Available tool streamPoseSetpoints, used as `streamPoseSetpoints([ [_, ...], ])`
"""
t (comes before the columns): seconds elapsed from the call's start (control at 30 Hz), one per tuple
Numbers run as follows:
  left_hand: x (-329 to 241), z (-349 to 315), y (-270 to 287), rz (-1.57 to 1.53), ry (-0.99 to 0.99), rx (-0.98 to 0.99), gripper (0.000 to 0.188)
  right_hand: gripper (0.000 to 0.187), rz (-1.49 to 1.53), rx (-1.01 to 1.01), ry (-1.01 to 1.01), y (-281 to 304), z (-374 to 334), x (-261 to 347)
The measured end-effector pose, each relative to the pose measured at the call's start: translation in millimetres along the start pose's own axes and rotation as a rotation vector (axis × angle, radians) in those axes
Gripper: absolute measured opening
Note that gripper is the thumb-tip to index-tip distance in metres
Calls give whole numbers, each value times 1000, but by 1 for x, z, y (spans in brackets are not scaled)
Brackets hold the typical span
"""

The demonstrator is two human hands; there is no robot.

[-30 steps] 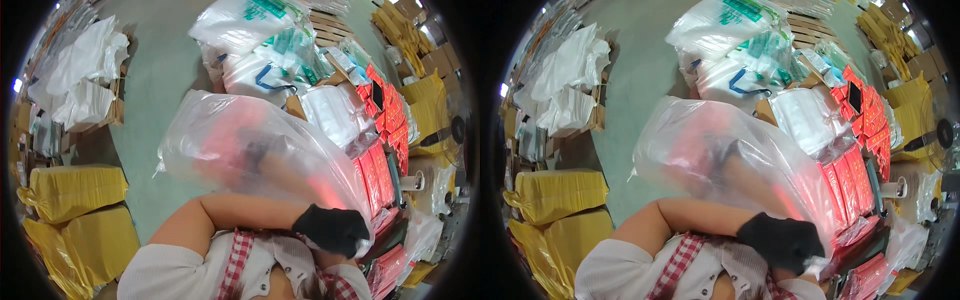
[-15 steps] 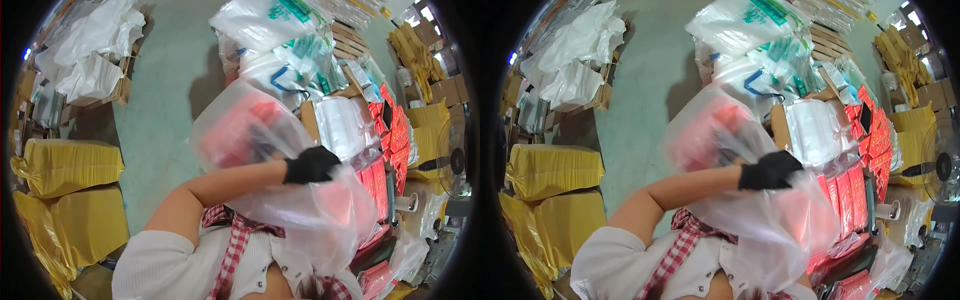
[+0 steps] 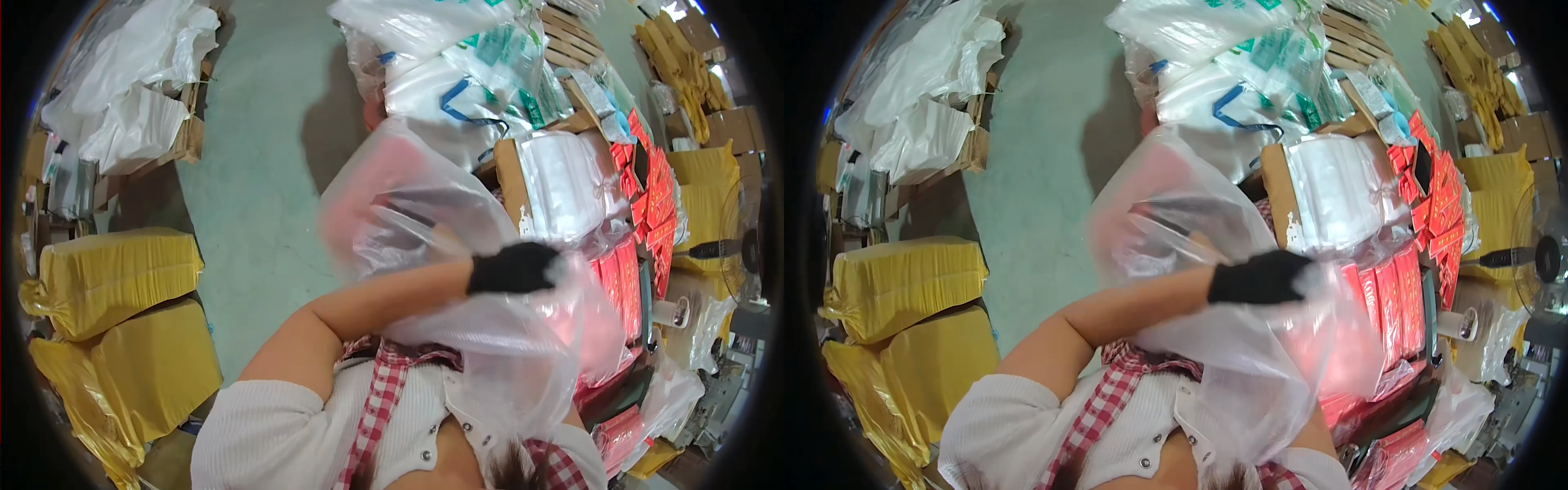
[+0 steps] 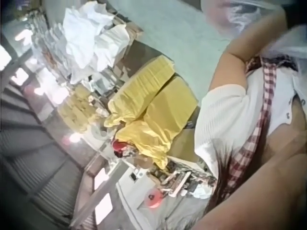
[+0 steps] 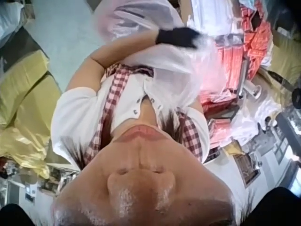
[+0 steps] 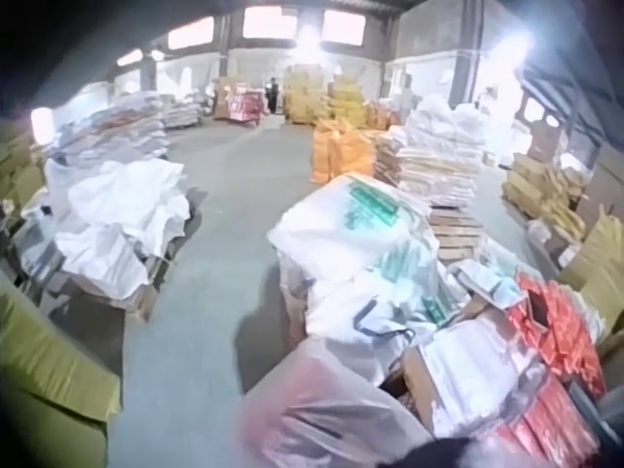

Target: The person is packaging stacks of red envelopes into plastic bags and sealing them using a heat sealer.

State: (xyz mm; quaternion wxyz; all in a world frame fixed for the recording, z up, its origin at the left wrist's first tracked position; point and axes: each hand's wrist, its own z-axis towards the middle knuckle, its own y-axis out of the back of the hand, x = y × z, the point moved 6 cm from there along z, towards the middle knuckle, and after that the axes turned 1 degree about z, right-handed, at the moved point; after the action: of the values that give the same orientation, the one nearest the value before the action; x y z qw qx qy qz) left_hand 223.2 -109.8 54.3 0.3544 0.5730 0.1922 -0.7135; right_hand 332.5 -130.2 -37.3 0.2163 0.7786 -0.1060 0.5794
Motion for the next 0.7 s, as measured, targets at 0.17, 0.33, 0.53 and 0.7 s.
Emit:
streamPoseSetpoints([
  [0.17,122,-68,187,777,-24,-517,19,29,110,69,-57,-33,-37,-5],
  [0.33,163,-298,267,-225,473,-1073,40,49,898,-24,-279,-87,-59,-40],
  [0.53,-77,-268,121,421,585,-774,59,76,-193,-311,197,-63,-53,81],
  [0.7,-45,-283,122,310,1020,-633,65,64,-430,-303,417,-70,-13,90],
])
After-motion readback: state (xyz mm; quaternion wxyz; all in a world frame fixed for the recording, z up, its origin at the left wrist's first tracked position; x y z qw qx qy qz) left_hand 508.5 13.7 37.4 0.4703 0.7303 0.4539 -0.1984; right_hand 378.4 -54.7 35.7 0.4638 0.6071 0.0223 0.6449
